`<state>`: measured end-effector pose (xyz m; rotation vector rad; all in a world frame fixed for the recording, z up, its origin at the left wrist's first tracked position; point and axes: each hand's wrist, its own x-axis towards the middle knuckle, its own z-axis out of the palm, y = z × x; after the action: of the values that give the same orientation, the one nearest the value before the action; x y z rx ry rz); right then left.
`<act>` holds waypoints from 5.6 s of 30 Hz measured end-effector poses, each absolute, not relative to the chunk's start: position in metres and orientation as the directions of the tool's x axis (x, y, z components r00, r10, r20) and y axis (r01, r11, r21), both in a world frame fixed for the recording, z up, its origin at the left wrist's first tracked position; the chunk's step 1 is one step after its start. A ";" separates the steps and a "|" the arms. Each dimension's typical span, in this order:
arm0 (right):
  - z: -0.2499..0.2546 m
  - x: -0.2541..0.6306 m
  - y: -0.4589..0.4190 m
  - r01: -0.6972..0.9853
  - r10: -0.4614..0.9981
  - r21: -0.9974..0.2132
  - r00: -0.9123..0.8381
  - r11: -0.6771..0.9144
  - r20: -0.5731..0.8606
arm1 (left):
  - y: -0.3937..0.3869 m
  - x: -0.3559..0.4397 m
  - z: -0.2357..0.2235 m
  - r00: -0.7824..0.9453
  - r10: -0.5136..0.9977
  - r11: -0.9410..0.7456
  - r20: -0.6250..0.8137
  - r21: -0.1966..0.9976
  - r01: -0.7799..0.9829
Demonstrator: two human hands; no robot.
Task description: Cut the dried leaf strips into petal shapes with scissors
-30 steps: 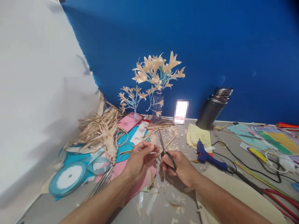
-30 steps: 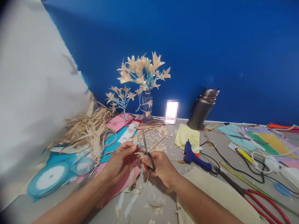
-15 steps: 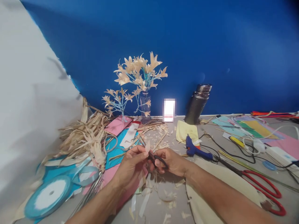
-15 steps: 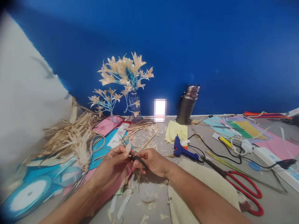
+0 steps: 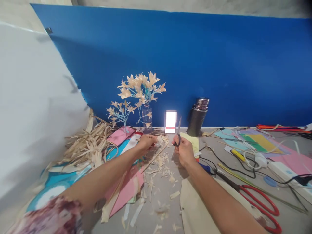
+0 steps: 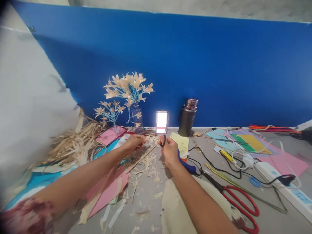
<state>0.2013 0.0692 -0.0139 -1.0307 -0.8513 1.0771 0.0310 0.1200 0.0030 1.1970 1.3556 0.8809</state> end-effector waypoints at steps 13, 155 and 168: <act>-0.014 0.208 0.068 -0.007 0.954 -0.988 0.260 0.156 0.149 | 0.158 0.031 0.012 0.167 0.981 -0.017 -0.100 0.810 0.586; -0.003 0.166 0.018 0.791 0.820 -0.401 -0.554 0.463 -0.145 | 0.013 -0.047 -0.012 0.060 0.988 0.148 -0.144 0.987 -0.062; -0.007 0.172 0.035 0.816 0.952 -0.535 -0.299 0.218 -0.067 | 0.016 -0.047 -0.012 -0.109 0.947 0.279 -0.302 0.942 -0.187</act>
<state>0.1718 0.0350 -0.0069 -1.6636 -2.2200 0.7051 -0.0469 0.0157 -0.0120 0.7992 1.3060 1.1583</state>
